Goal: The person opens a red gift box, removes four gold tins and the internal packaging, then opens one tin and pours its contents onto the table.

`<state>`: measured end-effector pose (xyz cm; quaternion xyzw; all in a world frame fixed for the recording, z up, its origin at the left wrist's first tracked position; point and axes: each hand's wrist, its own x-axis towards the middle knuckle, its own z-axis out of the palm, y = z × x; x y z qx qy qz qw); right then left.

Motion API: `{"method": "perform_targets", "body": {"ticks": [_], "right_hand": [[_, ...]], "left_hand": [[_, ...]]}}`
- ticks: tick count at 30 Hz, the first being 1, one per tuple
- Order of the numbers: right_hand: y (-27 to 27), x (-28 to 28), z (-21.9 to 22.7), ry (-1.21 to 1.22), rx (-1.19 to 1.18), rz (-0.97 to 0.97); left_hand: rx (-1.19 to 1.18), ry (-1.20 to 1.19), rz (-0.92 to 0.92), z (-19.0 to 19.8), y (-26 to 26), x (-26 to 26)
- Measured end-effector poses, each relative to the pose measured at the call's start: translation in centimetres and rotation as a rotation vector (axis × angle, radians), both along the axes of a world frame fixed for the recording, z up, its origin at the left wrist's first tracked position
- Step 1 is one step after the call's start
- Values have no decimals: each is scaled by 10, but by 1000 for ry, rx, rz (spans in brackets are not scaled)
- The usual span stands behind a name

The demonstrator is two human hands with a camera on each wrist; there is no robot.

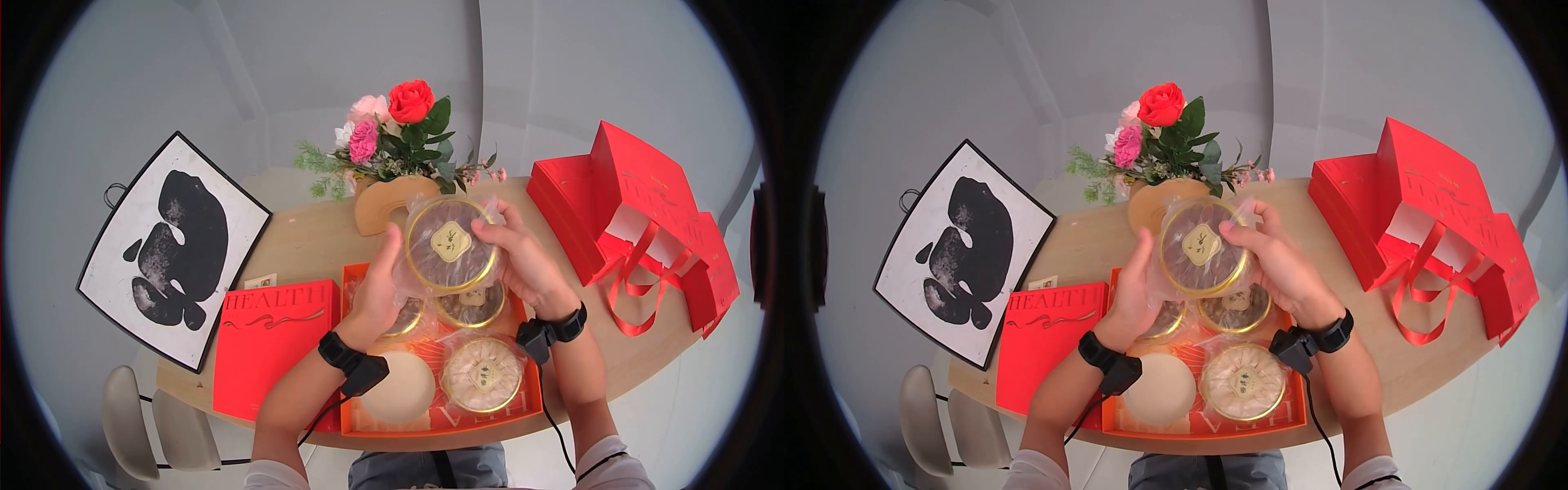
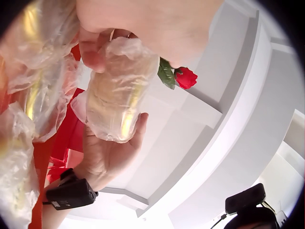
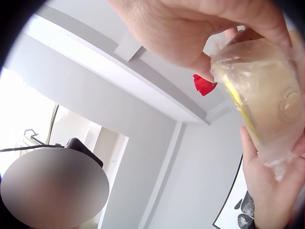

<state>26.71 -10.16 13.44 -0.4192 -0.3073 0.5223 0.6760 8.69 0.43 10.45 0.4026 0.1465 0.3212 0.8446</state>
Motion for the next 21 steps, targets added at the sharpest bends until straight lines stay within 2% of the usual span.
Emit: {"method": "perform_targets", "body": {"ticks": [2, 3, 5, 6, 8, 10, 14, 18, 21], "right_hand": [[0, -1, -1, -6, 12, -11], [0, -1, -1, 15, 11, 12], [-1, -1, 0, 36, 8, 34], [-2, -1, 1, 37, -4, 63], [-2, 0, 1, 37, -17, 93], [-3, 2, 1, 32, -29, 195], [-4, 0, 2, 42, -55, 182], [-7, -1, 3, 11, -45, 241], [-8, -1, 4, 5, -48, 265]], "left_hand": [[156, 160, 48, -11, 6, 2], [156, 160, 48, -15, 7, 2], [124, 189, 196, -17, 6, 2], [124, 189, 195, -19, 8, 3], [248, 259, 325, -25, 14, 4], [264, 229, 335, -32, 17, 2], [297, 214, 395, -37, 18, 3], [343, 196, 357, -43, 24, -3], [262, 162, 361, -38, 22, -4]]}}
